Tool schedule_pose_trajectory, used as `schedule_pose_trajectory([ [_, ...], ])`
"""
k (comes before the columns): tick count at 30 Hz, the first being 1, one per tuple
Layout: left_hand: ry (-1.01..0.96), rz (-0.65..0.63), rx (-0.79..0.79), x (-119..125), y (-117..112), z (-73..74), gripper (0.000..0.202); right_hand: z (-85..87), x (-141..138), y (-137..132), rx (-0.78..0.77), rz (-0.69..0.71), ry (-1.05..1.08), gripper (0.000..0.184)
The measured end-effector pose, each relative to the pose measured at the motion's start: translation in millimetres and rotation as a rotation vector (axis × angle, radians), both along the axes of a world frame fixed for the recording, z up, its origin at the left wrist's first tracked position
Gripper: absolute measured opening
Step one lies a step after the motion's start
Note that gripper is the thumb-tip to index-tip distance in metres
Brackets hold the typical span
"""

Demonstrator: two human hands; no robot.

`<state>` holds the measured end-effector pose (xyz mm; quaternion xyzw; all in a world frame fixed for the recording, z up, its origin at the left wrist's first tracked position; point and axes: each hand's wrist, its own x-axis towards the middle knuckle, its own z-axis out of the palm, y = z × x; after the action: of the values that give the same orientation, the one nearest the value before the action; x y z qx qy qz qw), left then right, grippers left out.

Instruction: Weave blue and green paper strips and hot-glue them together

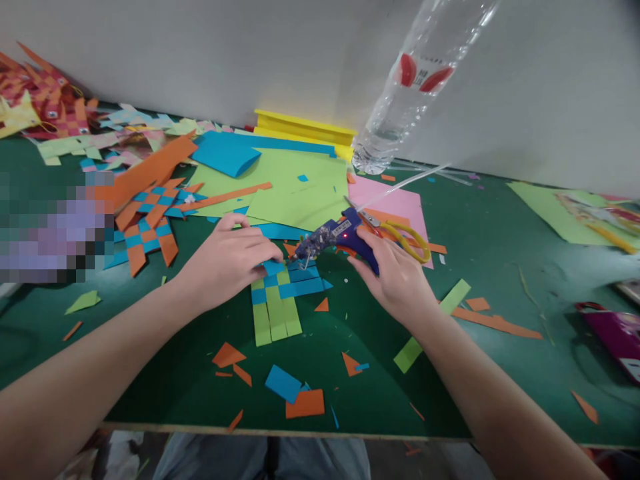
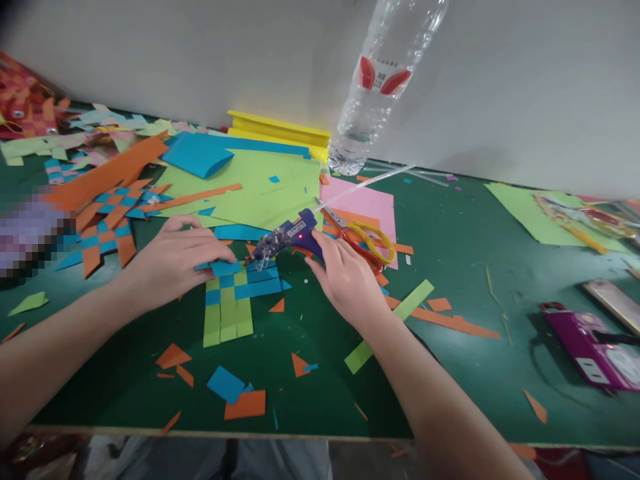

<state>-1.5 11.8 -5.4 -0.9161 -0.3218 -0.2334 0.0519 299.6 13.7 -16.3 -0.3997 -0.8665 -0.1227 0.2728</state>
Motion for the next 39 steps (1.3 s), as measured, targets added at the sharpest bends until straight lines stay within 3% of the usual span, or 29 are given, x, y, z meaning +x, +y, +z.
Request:
schedule_pose_trajectory([
  [10, -0.016, -0.006, 0.027, 1.2, -0.8, -0.6, 0.025, 1.3, 0.9, -1.0, -0.016, -0.004, 0.007, 0.039],
  [39, 0.019, -0.014, 0.106, 3.4, -1.4, 4.6, 0.029, 4.0, -0.2, 1.5, 0.181, 0.019, -0.057, 0.032],
])
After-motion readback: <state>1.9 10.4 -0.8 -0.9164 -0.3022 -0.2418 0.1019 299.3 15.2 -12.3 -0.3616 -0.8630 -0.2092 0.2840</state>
